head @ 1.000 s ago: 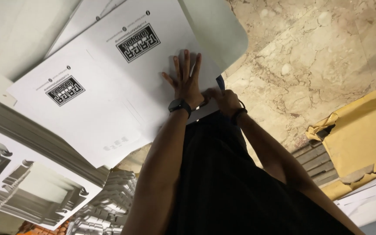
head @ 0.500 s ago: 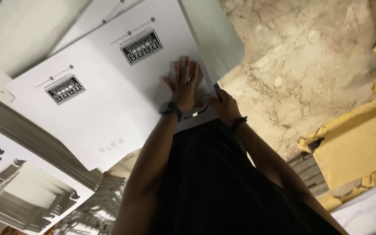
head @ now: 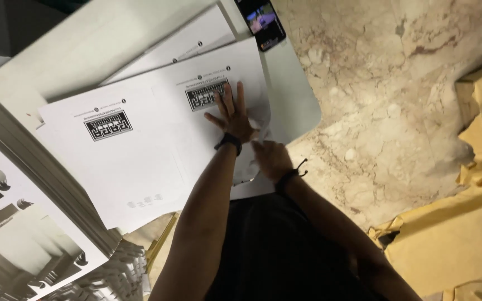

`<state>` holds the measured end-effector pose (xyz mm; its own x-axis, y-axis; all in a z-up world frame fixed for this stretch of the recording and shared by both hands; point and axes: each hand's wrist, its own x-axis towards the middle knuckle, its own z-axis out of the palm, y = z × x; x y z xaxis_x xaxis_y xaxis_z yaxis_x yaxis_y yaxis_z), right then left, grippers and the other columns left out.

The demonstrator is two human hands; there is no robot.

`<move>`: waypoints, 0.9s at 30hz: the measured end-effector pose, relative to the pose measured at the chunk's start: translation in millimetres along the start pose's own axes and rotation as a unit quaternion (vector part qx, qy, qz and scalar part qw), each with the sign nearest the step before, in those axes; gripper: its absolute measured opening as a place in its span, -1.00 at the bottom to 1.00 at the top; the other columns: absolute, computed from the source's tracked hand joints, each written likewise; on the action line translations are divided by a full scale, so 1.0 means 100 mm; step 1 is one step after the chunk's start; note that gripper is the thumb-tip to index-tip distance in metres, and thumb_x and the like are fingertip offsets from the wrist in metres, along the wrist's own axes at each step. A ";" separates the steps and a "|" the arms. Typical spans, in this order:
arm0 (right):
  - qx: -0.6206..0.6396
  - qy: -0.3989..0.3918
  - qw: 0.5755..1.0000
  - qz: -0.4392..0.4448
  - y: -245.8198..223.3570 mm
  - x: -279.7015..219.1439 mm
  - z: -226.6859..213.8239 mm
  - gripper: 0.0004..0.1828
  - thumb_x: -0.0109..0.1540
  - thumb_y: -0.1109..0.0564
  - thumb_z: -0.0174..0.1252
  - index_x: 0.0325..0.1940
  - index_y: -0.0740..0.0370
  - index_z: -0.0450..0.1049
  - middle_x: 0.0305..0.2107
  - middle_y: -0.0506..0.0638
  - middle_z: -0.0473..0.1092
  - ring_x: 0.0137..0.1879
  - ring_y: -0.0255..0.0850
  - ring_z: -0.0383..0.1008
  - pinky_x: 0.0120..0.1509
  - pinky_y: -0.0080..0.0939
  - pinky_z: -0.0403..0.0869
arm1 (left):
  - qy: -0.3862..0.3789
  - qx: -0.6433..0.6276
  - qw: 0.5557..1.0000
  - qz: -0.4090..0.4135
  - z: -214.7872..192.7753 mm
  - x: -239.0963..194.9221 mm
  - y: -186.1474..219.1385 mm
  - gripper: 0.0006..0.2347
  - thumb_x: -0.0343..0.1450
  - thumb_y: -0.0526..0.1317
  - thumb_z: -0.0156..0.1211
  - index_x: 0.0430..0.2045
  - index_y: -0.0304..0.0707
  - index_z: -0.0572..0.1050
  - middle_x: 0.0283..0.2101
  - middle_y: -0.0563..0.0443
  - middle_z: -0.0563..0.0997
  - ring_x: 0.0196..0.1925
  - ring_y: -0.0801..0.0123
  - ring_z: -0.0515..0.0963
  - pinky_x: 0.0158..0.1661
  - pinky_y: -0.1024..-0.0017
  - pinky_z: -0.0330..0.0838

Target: Removing the excess waste material from die-cut cardboard sheets to prepare them for folding.

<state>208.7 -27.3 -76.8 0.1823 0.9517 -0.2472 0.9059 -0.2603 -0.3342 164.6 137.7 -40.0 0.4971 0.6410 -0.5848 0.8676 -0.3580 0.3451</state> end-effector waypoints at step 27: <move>0.422 -0.025 0.845 0.326 1.00 1.72 -0.57 -0.60 0.14 -0.01 0.35 0.02 0.15 0.59 -0.34 0.03 0.56 -0.41 -0.22 0.60 -0.31 -0.24 0.56 | 0.104 -0.145 0.983 -0.036 -0.43 0.09 0.11 -0.11 0.30 -0.04 0.52 0.49 0.14 -0.01 0.55 -0.02 -0.12 0.56 -0.06 -0.09 0.39 -0.42 -0.33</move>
<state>352.8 119.4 -100.6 0.5024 0.5577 -0.6608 0.0191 -0.7712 -0.6363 178.3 168.8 -10.3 0.3960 0.7930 -0.4630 0.8451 -0.1175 0.5215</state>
